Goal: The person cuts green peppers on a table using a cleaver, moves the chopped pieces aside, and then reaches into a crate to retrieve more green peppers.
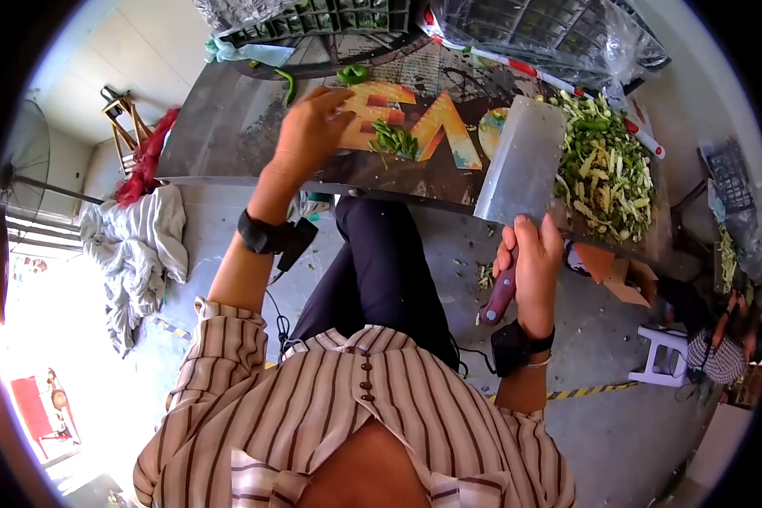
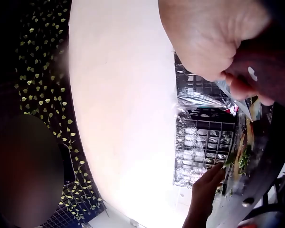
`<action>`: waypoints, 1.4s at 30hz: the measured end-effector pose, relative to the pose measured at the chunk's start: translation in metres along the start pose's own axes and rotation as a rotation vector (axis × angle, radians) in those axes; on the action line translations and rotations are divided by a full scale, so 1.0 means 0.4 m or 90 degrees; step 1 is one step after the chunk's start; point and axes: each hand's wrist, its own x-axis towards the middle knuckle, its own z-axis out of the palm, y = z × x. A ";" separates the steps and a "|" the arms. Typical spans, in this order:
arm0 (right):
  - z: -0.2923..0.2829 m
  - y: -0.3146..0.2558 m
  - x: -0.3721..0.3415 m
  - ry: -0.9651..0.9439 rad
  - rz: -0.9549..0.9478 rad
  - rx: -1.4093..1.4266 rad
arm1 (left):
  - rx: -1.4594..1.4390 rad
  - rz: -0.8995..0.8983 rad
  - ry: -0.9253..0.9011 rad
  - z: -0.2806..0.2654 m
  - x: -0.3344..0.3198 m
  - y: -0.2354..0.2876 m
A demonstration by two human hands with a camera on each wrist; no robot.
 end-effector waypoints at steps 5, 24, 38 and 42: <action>0.001 0.026 -0.001 -0.002 0.016 0.005 | 0.181 -0.107 0.069 -0.092 0.038 -0.132; 0.023 0.053 -0.031 -0.014 0.039 0.020 | 0.075 -0.258 0.076 -0.199 -0.025 -0.078; 0.051 0.060 -0.049 -0.038 0.038 0.026 | -0.143 -0.068 0.030 -0.148 -0.159 0.139; 0.023 0.056 -0.063 -0.004 0.027 0.036 | -0.057 0.042 0.004 -0.091 -0.153 0.203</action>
